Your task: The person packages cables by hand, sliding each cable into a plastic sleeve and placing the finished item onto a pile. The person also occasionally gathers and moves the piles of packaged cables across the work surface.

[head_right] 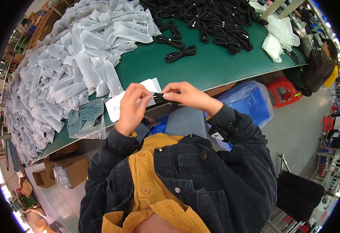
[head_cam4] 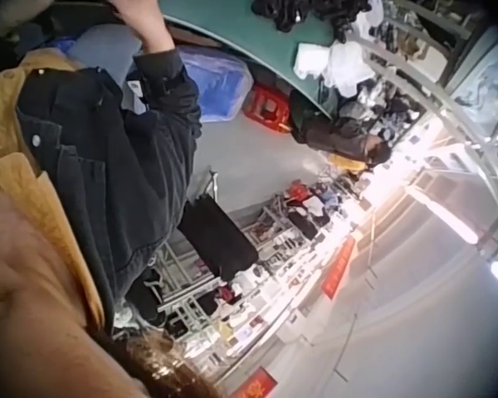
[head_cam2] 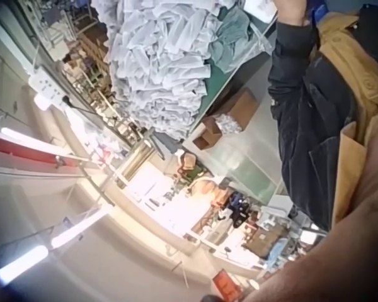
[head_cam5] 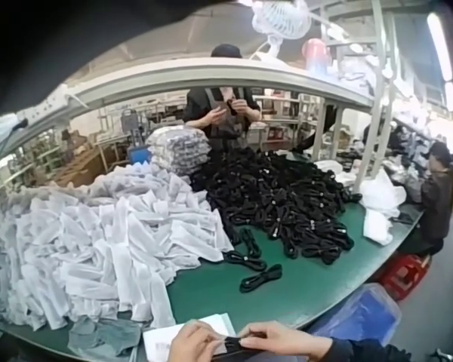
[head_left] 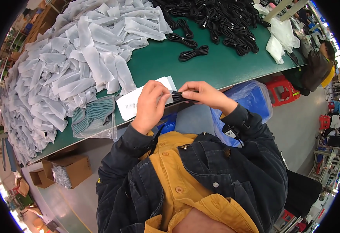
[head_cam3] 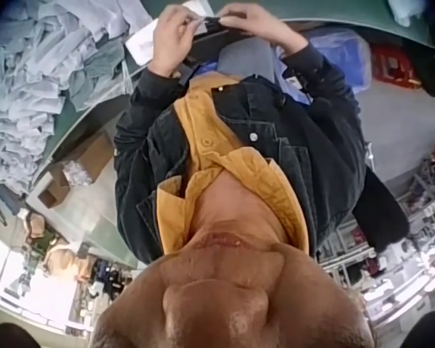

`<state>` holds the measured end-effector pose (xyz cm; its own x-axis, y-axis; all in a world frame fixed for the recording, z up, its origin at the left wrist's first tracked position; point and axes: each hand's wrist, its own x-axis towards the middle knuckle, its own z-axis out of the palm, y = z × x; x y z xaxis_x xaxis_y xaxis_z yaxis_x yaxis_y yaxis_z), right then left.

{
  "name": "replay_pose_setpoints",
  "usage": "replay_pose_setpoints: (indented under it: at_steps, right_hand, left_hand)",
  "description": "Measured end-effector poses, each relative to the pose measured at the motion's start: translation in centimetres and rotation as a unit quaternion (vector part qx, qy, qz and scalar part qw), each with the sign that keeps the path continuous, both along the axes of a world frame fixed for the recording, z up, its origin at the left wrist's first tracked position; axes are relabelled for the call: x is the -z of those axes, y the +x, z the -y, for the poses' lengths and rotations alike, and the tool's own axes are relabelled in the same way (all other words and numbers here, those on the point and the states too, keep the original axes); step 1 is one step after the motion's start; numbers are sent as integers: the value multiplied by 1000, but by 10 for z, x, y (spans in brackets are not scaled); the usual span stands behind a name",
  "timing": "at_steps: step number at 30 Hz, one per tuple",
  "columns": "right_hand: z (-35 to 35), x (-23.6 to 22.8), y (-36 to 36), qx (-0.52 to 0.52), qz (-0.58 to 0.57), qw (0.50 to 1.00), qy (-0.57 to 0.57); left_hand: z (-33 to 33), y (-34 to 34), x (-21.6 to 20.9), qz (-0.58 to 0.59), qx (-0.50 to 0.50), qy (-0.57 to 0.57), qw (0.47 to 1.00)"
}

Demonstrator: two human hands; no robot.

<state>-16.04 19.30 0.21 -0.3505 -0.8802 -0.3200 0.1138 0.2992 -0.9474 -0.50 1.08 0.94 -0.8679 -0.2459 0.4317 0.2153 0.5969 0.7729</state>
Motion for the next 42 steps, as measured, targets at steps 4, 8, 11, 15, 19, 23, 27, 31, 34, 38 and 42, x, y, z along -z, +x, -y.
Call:
replay_pose_setpoints:
  at_steps: [4, 8, 11, 15, 19, 23, 27, 31, 34, 38, 42]
  right_hand:
    - [1, -24, 11, -35, -429, 885, -180]
    - [5, -31, 10, -36, -504, 842, -191]
    - [15, -26, 15, 12, -435, 884, -169]
    - [27, -24, 21, 113, -231, 963, -83]
    - [32, -36, 19, 39, -401, 876, -264]
    - [39, -43, 17, 112, -246, 910, -314]
    - [38, -47, -23, 142, -432, 862, -225]
    - [23, -13, -70, 136, -675, 723, -59]
    - [15, 3, -77, 75, -759, 646, -25]
    - [15, 8, -56, 48, -756, 649, 63]
    - [11, 11, -30, 85, -694, 715, 1]
  left_hand:
    - [11, -3, -7, 38, -38, 92, 994]
    - [12, -2, -16, 45, -15, 81, 996]
    - [13, -3, -17, 13, -23, 10, 1000]
    - [14, -6, -22, 3, -32, 8, 999]
    - [19, -11, -34, 12, -26, 101, 994]
    - [36, -20, -55, 63, 7, 320, 945]
    - [120, -40, -71, -59, -31, 389, 919]
    - [107, -30, -81, -114, -207, 159, 958]
    - [53, -12, -46, 33, -151, 8, 988]
    - [4, -4, 17, 42, -84, -66, 993]
    - [-5, -9, 26, 14, -125, -181, 976]
